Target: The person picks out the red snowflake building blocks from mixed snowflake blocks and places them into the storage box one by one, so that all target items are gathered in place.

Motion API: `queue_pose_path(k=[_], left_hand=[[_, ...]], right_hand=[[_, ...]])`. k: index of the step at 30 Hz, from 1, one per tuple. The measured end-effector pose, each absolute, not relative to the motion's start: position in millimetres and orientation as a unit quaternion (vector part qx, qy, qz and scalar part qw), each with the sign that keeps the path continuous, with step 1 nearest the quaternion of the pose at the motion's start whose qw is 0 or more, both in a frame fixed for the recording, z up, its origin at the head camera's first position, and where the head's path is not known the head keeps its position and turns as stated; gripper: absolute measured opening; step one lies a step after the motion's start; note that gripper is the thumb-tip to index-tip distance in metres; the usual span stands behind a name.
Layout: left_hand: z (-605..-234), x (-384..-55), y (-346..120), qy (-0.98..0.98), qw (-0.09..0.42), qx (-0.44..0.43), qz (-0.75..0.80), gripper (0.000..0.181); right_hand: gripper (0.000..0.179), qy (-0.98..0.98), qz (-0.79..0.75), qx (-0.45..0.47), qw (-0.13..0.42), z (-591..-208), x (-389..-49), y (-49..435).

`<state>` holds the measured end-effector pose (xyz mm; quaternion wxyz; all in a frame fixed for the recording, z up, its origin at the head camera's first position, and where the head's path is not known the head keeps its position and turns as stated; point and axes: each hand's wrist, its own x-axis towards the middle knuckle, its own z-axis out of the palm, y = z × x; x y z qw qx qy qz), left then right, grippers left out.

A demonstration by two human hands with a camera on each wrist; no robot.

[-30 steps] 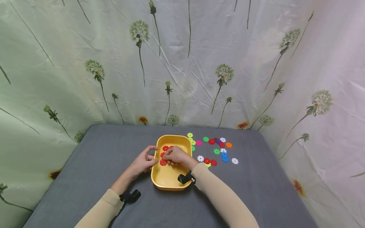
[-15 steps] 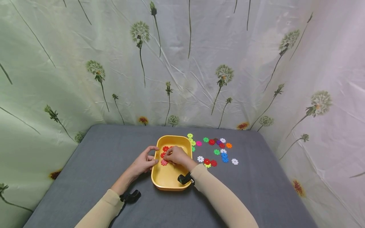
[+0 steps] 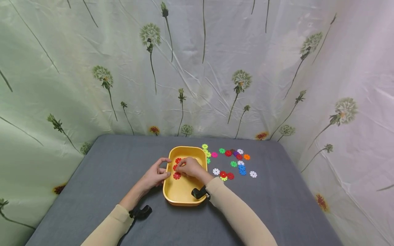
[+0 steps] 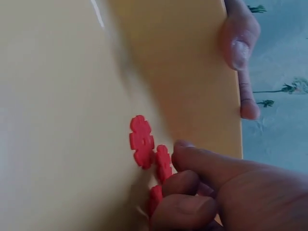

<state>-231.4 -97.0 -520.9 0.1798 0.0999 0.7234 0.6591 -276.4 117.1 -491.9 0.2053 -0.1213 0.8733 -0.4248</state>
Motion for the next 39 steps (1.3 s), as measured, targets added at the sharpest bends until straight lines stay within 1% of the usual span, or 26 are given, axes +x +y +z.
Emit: queue_pose_path(k=[6, 11, 16, 21, 24, 27, 30, 33, 36, 39], left_hand=[[-522.4, -231.9, -96.5, 0.722, 0.181, 0.100, 0.660, 0.055], [-522.7, -233.0, -94.7, 0.725, 0.180, 0.099, 0.657, 0.055], [-522.5, -233.7, -93.6, 0.727, 0.181, 0.091, 0.656, 0.054], [-523.1, -233.8, -93.8, 0.725, 0.179, 0.089, 0.659, 0.054], [-524.2, -234.0, -94.1, 0.726, 0.178, 0.089, 0.659, 0.054], [-525.0, -233.9, -94.2, 0.727, 0.178, 0.089, 0.657, 0.054], [-525.0, -233.4, -94.4, 0.726, 0.178, 0.089, 0.658, 0.054], [-524.4, -232.8, -94.6, 0.726, 0.178, 0.089, 0.658, 0.054], [-523.8, -232.6, -94.8, 0.726, 0.178, 0.089, 0.658, 0.054], [-524.0, -232.5, -95.4, 0.725, 0.178, 0.088, 0.659, 0.054]], right_hand=[[0.015, 0.852, -0.475, -0.120, 0.186, -487.7, -278.2, 120.4], [0.018, 0.826, -0.531, -0.103, 0.159, -472.9, -277.7, 129.0], [0.022, 0.792, -0.586, -0.079, 0.150, -453.6, -271.6, 150.4], [0.030, 0.777, -0.616, -0.058, 0.114, -437.4, -263.2, 182.3], [0.027, 0.771, -0.629, -0.043, 0.094, -432.0, -259.2, 204.5], [0.021, 0.765, -0.640, -0.029, 0.075, -430.6, -255.9, 227.3], [0.016, 0.758, -0.650, -0.015, 0.051, -433.1, -254.4, 248.7], [0.015, 0.750, -0.661, 0.002, 0.028, -440.4, -253.3, 268.3], [0.026, 0.760, -0.650, 0.012, 0.024, -449.7, -252.7, 285.0], [0.041, 0.793, -0.608, 0.007, 0.050, -460.5, -253.6, 299.2]])
